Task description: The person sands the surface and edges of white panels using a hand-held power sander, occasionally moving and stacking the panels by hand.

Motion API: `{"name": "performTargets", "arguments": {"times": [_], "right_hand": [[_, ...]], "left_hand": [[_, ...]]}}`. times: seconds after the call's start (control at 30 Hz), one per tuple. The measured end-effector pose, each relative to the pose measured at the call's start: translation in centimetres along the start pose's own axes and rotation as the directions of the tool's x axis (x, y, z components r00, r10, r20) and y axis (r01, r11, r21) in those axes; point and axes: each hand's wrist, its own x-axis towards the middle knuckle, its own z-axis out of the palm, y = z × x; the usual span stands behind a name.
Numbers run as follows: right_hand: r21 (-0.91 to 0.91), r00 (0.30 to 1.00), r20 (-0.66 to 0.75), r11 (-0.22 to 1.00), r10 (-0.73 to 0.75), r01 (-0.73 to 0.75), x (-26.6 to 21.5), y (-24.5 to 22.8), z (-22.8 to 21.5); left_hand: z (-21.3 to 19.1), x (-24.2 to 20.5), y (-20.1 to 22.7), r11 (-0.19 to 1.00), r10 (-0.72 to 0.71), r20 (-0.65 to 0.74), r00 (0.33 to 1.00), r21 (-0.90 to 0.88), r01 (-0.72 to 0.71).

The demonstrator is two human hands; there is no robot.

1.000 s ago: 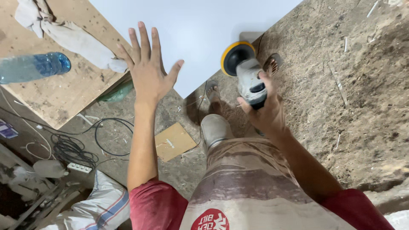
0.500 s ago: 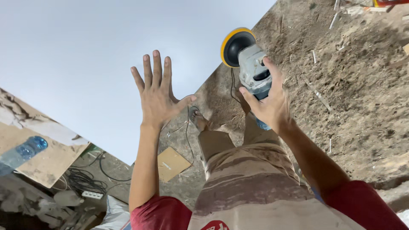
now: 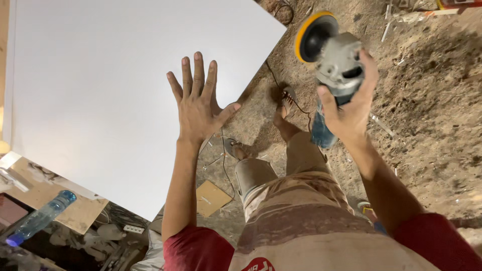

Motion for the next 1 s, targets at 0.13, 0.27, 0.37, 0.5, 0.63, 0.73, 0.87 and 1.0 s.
{"name": "performTargets", "arguments": {"times": [0.13,0.27,0.37,0.5,0.63,0.73,0.87,1.0], "right_hand": [[-0.038,0.991,-0.026,0.990,0.135,-0.136,-0.6,-0.8,-3.1],[0.042,0.996,0.045,0.996,0.074,-0.076,-2.4,1.1,-3.0],[-0.060,0.990,0.101,0.994,0.100,-0.094,-4.5,2.5,-1.3],[-0.108,0.985,0.148,0.992,0.087,-0.072,-4.0,2.1,-0.4],[0.143,0.998,0.056,0.989,0.028,-0.036,-3.7,2.8,-1.1],[0.102,0.997,0.013,0.991,0.082,-0.083,-3.3,3.0,-3.0],[-0.001,0.948,0.029,0.949,0.316,-0.316,-4.0,5.4,-4.6],[0.031,0.925,0.023,0.925,0.379,-0.379,-4.2,5.6,-4.3]], "left_hand": [[0.7,1.7,1.1,1.000,0.020,-0.017,1.000,-0.016,-0.021],[2.3,3.5,1.3,0.999,0.008,-0.136,0.991,-0.030,-0.012],[3.0,3.8,1.3,0.999,-0.010,-0.214,0.977,-0.043,0.001],[2.7,3.9,1.5,0.998,-0.017,-0.222,0.975,-0.068,0.002],[2.7,3.7,1.5,0.996,0.009,-0.236,0.972,-0.085,-0.030],[2.7,4.9,2.3,0.993,0.012,-0.241,0.970,-0.114,-0.040],[4.3,7.1,5.2,0.993,-0.020,-0.091,0.996,0.117,0.030],[4.8,5.6,6.3,0.976,-0.021,-0.071,0.997,0.214,0.036]]}}
